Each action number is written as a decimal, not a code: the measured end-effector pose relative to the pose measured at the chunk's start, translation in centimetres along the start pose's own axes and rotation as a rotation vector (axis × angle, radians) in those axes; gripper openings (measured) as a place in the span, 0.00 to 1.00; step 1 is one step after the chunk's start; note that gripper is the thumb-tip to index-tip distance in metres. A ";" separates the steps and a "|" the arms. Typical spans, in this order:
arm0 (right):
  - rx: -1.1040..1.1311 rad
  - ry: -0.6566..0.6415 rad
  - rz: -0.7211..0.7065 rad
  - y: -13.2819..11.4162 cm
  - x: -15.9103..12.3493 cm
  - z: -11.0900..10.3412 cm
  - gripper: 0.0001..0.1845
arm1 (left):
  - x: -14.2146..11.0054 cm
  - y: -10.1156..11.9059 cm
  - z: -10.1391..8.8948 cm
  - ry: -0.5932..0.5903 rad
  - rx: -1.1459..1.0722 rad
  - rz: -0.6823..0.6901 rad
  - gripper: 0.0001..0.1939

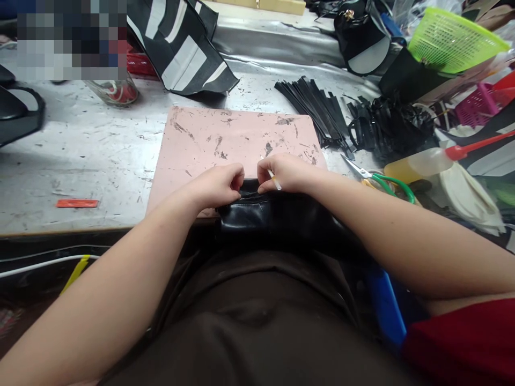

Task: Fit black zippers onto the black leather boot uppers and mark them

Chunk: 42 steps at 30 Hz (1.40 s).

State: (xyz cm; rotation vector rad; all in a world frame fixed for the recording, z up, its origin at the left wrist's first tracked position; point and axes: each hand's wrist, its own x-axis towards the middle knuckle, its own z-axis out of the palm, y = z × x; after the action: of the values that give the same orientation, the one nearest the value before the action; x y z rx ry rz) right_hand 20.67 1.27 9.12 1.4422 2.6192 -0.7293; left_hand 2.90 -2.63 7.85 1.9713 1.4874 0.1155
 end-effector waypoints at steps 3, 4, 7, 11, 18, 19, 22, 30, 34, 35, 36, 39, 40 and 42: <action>-0.004 -0.019 0.014 -0.2 0.1 -0.1 0.08 | 0.4 0.5 -0.1 -0.014 0.052 -0.037 0.08; -0.006 -0.023 0.016 -0.3 0.1 -0.1 0.08 | 0.5 0.7 -0.1 -0.022 0.071 -0.048 0.08; -0.017 -0.033 0.018 -0.4 0.1 -0.1 0.08 | 0.7 1.1 -0.3 -0.040 0.112 -0.072 0.09; -0.026 -0.033 0.019 -0.4 0.1 -0.1 0.08 | 0.7 1.1 -0.2 -0.044 0.108 -0.073 0.09; -0.014 -0.029 0.021 -0.4 0.0 -0.1 0.07 | 0.2 -0.3 0.3 -0.051 -0.077 -0.013 0.11; -0.011 -0.031 0.024 -0.4 0.1 -0.1 0.07 | 0.2 -0.4 0.4 -0.051 -0.089 -0.018 0.12; -0.009 -0.025 0.022 -0.2 0.1 0.0 0.08 | 0.0 -0.3 0.3 -0.059 -0.083 -0.024 0.13; 0.005 0.007 -0.011 0.2 0.0 0.2 0.07 | -0.2 0.0 0.2 -0.041 -0.047 -0.011 0.15; 0.013 -0.001 -0.011 0.2 0.0 0.1 0.08 | -0.1 -0.2 0.1 -0.045 -0.065 -0.024 0.16; 0.016 -0.002 -0.014 0.2 0.0 0.2 0.08 | 0.0 -0.2 0.1 -0.044 -0.068 -0.019 0.15; 0.020 -0.002 -0.016 0.2 0.0 0.2 0.08 | 0.0 -0.2 0.1 -0.046 -0.074 -0.015 0.14; 0.027 -0.002 -0.015 0.2 0.1 0.2 0.08 | 0.0 0.0 0.4 -0.051 -0.086 -0.004 0.10; 0.027 0.000 -0.014 0.2 0.0 0.2 0.08 | -0.1 0.1 0.6 -0.031 -0.074 -0.001 0.09; 0.031 0.006 -0.017 0.2 -0.1 0.2 0.08 | -0.4 0.4 1.1 0.048 -0.026 0.005 0.08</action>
State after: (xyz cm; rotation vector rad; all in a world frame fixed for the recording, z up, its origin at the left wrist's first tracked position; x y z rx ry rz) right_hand 20.87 1.23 8.87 1.4344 2.6391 -0.7711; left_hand 3.55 -3.51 7.28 1.9642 1.5046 0.1846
